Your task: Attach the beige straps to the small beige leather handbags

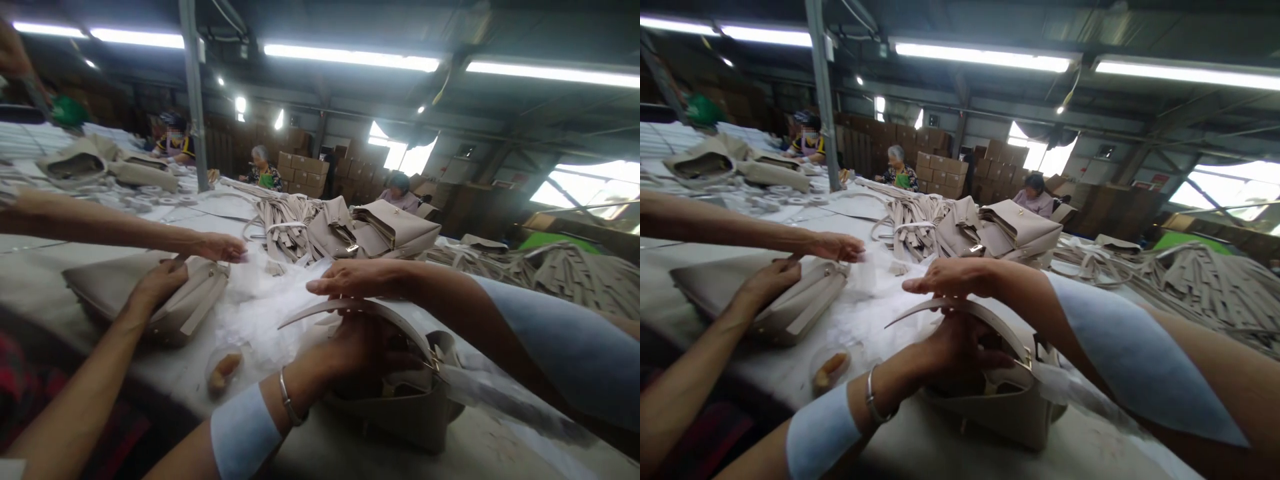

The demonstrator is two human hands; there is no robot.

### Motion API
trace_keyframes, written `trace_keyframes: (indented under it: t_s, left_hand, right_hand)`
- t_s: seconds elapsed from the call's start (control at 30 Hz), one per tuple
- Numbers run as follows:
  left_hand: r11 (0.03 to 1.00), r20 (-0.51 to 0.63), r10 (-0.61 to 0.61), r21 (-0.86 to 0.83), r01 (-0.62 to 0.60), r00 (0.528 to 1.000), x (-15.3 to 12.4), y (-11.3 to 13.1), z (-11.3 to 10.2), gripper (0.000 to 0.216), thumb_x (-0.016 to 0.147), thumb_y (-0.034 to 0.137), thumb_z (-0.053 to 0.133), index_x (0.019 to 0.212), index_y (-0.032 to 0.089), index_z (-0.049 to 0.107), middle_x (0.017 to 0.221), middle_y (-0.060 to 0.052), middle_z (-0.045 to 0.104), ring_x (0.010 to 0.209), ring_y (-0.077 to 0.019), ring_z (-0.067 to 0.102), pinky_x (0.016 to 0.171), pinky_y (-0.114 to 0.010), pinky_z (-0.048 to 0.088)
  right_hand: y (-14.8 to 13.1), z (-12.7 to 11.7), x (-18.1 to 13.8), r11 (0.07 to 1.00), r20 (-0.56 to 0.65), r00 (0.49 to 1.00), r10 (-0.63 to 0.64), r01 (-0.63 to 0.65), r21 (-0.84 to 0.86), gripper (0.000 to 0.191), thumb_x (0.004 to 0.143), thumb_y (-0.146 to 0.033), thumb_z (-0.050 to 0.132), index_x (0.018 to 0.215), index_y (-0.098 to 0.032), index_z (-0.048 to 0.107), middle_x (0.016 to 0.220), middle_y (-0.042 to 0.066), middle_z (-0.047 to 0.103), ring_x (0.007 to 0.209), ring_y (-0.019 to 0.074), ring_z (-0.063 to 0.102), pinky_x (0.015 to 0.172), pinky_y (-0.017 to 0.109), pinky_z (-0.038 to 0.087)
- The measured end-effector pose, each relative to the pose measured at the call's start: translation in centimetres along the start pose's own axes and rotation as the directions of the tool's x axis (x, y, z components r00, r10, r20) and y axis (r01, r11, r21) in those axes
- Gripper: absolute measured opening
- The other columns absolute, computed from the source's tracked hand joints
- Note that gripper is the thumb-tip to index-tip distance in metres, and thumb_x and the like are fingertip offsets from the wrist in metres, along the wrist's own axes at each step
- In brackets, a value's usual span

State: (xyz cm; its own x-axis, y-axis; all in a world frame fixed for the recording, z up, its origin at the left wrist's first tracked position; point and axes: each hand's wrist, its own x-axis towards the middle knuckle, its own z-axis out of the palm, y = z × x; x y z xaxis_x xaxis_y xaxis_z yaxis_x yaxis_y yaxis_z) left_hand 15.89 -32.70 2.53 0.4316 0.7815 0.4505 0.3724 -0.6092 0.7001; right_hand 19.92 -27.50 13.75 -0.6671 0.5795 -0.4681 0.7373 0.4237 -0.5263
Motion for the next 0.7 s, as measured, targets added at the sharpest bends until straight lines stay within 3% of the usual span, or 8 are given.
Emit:
trace_keyframes:
  t_s: [0.1,0.23,0.3,0.37,0.43,0.5,0.57,0.7]
  left_hand:
    - [0.998,-0.018,0.019,-0.053,-0.02,1.0,-0.1,-0.3,0.0,0.033,0.074,0.046,0.069,0.09,0.018,0.072,0.091,-0.007,0.072,0.088,-0.0271,0.063,0.079,-0.036,0.046]
    - [0.98,-0.12,0.046,-0.188,-0.069,0.992,-0.4,-0.7,0.0,0.026,0.077,0.039,0.068,0.089,0.017,0.071,0.082,-0.003,0.07,0.073,-0.0179,0.062,0.069,-0.027,0.045]
    - [0.976,-0.201,0.078,-0.184,-0.116,0.976,-0.5,-0.9,0.1,0.032,0.074,0.041,0.071,0.094,0.016,0.071,0.084,-0.004,0.068,0.074,-0.0169,0.061,0.07,-0.027,0.044]
    - [0.97,-0.252,0.106,-0.186,-0.156,0.962,-0.6,-1.0,0.3,0.036,0.073,0.042,0.072,0.097,0.016,0.07,0.084,-0.004,0.066,0.074,-0.0162,0.059,0.069,-0.026,0.044]
    - [0.963,-0.278,0.123,-0.198,-0.182,0.953,-0.7,-1.2,0.7,0.033,0.075,0.041,0.071,0.096,0.015,0.069,0.081,-0.004,0.064,0.072,-0.0155,0.058,0.067,-0.026,0.044]
    - [0.955,-0.3,0.147,-0.205,-0.214,0.943,-0.7,-1.3,1.0,0.031,0.076,0.038,0.071,0.096,0.014,0.067,0.081,-0.005,0.064,0.073,-0.0155,0.058,0.067,-0.026,0.044]
    - [0.946,-0.323,0.166,-0.215,-0.243,0.932,-0.6,-1.4,1.2,0.031,0.076,0.036,0.071,0.096,0.013,0.066,0.081,-0.005,0.064,0.074,-0.0158,0.058,0.068,-0.026,0.044]
    - [0.951,-0.338,0.144,-0.211,-0.224,0.93,-0.3,-1.4,1.3,0.025,0.075,0.034,0.072,0.089,0.015,0.067,0.076,-0.003,0.062,0.072,-0.0151,0.056,0.065,-0.025,0.043]
  right_hand:
    - [-2.5,1.4,1.6,0.993,0.142,0.989,-0.048,0.062,-0.097,0.027,0.085,-0.034,0.06,0.075,-0.008,0.063,0.063,0.002,0.061,0.055,0.0105,0.054,0.05,0.021,0.042]
    - [-4.8,1.7,1.0,0.984,0.165,0.976,-0.144,0.159,-0.079,0.014,0.081,-0.023,0.064,0.077,-0.01,0.063,0.051,-0.007,0.044,0.044,0.0054,0.04,0.042,0.019,0.032]
    - [-5.0,0.8,-0.5,0.974,0.105,0.968,-0.227,0.227,0.011,0.016,0.081,-0.025,0.066,0.074,-0.011,0.063,0.049,-0.008,0.039,0.042,0.004,0.033,0.038,0.018,0.025]
    - [-4.4,-0.6,-2.7,0.963,-0.063,0.967,-0.246,0.251,0.102,0.022,0.079,-0.029,0.068,0.068,-0.012,0.06,0.047,-0.008,0.037,0.041,0.0033,0.03,0.037,0.018,0.021]
    - [-3.1,-2.1,-5.4,0.955,-0.28,0.94,-0.195,0.247,0.166,0.029,0.075,-0.035,0.071,0.062,-0.014,0.056,0.046,-0.007,0.037,0.038,0.0029,0.029,0.035,0.019,0.019]
    - [-1.0,-3.3,-8.2,0.955,-0.418,0.902,-0.106,0.21,0.211,0.033,0.069,-0.041,0.075,0.058,-0.016,0.057,0.044,-0.006,0.039,0.037,0.0032,0.03,0.034,0.02,0.019]
    - [1.4,-3.9,-10.8,0.96,-0.423,0.906,-0.005,0.123,0.251,0.032,0.064,-0.042,0.077,0.057,-0.016,0.06,0.044,-0.004,0.043,0.037,0.004,0.032,0.033,0.021,0.019]
    - [5.8,-3.2,-14.0,0.93,-0.239,0.946,0.219,-0.129,0.343,0.032,0.06,-0.044,0.077,0.056,-0.017,0.061,0.045,-0.002,0.045,0.037,0.0053,0.034,0.032,0.02,0.019]
